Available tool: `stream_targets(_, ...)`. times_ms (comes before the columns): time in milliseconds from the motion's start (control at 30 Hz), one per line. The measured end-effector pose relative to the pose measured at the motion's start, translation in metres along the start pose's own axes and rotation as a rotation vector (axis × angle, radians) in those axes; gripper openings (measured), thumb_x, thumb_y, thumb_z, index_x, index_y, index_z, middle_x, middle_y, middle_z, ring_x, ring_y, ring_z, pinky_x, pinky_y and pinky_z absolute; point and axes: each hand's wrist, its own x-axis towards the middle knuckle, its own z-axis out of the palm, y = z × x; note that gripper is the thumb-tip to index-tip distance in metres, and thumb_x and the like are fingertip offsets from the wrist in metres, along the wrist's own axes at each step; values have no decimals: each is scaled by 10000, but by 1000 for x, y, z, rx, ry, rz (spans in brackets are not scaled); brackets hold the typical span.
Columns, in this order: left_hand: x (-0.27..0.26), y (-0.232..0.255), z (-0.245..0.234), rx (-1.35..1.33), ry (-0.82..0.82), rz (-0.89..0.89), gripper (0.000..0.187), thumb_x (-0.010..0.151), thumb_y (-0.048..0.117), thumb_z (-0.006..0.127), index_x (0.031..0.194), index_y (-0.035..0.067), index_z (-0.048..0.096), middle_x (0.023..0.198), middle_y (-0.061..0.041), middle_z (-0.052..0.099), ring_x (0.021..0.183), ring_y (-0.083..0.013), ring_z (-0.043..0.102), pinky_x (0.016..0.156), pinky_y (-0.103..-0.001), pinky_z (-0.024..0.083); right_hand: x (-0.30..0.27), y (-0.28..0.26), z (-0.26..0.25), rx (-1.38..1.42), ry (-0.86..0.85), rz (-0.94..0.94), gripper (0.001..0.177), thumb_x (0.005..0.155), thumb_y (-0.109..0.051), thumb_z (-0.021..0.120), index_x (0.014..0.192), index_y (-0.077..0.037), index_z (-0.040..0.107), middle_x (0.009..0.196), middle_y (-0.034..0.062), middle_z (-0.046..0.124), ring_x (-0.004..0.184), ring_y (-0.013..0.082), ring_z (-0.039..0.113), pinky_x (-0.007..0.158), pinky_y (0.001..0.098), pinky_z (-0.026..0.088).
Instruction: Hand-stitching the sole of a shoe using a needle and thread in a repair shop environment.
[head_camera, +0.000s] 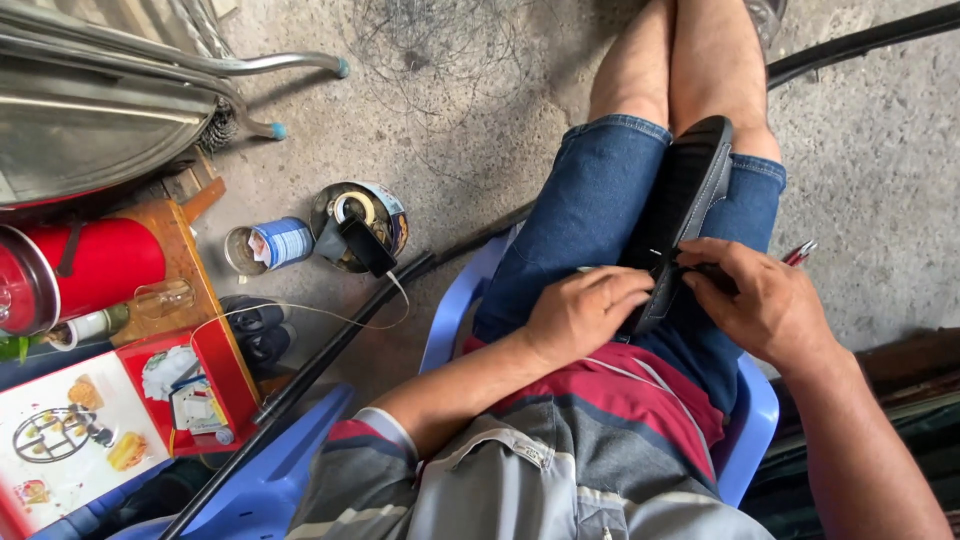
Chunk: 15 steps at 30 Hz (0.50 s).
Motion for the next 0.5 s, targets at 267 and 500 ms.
stream_targets(267,30,0,-78,71,-548,-609,137,774,226,549,809,206,680,842,51,681,776,-126,637,728,-262,444,-3,0,1,-144,16,-30,390,828,-222,565,1210,-161,515,1015,-86,666,885,177,645,747,328,501)
stream_targets(500,25,-8,-24,-1173,-334,-824,161,853,141,605,987,53,613,1186,-143,577,804,-176,640,484,-202,541,3,-7,-5,-172,-80,120,315,820,-300,529,1128,-236,520,999,-113,672,864,218,649,728,377,505)
